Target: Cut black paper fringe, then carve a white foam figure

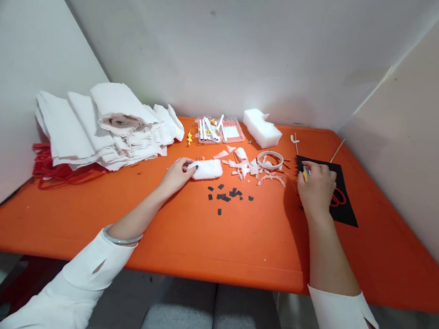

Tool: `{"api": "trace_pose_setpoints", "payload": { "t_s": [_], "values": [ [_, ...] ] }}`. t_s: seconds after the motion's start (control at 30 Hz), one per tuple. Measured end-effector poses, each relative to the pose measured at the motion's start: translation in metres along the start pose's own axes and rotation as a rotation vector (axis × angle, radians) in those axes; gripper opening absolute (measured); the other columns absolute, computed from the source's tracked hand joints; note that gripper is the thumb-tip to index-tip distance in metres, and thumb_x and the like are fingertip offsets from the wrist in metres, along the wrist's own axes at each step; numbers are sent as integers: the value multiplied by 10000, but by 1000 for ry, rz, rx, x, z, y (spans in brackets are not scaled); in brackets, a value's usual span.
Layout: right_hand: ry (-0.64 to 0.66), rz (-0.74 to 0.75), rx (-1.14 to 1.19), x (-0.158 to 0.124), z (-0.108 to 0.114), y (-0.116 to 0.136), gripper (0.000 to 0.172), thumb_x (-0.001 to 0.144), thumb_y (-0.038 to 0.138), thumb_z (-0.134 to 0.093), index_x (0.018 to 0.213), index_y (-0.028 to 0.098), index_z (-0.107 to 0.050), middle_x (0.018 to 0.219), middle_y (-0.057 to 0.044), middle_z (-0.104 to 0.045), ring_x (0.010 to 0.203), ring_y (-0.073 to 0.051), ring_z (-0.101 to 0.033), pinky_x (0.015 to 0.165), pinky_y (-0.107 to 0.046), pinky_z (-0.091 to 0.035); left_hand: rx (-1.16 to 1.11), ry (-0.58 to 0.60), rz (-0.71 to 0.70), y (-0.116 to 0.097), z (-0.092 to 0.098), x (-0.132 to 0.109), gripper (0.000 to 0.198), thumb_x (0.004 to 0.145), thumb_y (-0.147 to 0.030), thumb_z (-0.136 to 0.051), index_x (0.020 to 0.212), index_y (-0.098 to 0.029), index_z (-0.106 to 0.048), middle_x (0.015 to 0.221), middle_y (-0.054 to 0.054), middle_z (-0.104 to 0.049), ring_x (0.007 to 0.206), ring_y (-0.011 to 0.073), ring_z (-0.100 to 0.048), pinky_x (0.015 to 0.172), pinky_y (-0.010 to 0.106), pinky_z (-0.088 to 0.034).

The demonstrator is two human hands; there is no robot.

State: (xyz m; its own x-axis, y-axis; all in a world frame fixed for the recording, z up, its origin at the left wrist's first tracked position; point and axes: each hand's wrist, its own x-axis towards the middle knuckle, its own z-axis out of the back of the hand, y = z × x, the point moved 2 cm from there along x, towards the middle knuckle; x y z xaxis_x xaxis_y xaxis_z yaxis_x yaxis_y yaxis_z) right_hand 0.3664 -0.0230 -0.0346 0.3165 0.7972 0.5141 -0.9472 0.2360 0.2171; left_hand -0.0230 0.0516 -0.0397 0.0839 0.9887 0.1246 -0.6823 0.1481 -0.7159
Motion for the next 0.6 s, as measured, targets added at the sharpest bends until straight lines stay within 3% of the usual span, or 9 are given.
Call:
{"api": "trace_pose_setpoints", "payload": {
  "t_s": [0.1,0.23,0.4,0.5,0.6],
  "values": [
    [129,191,12,4,3,30,323,869,270,-473,1145,228,-636,1166,-87,-632,991,-300,-502,724,-384,-371,11,-7,3,-1,3,1,242,806,-312,-565,1004,-180,-607,1086,92,-631,898,208,-600,859,353,-461],
    [250,342,-78,12,-2,52,304,853,225,-505,1115,261,-654,1168,-58,-643,1015,-294,-489,691,-375,-322,16,-15,-2,0,5,2,219,811,-304,-558,991,-188,-600,1092,86,-631,869,194,-604,836,339,-468],
    [192,346,-174,15,-13,46,208,881,215,-493,983,227,-674,997,-70,-677,957,-269,-499,689,-375,-281,56,-88,-11,1,9,2,205,814,-292,-557,989,-192,-593,1071,88,-609,923,211,-589,863,358,-463],
    [195,376,-170,14,-17,41,155,860,241,-546,952,214,-668,994,-80,-674,961,-275,-489,689,-367,-268,109,-180,-51,-4,11,-1,244,809,-251,-557,1046,-194,-576,1106,93,-575,1049,236,-535,939,385,-431],
    [179,380,-131,16,-16,37,135,858,234,-550,938,206,-656,992,-92,-671,970,-284,-487,699,-368,-269,116,-177,-99,-12,9,-6,258,808,-214,-548,1064,-197,-567,1133,90,-564,1115,251,-483,982,404,-402]
  ]
}}
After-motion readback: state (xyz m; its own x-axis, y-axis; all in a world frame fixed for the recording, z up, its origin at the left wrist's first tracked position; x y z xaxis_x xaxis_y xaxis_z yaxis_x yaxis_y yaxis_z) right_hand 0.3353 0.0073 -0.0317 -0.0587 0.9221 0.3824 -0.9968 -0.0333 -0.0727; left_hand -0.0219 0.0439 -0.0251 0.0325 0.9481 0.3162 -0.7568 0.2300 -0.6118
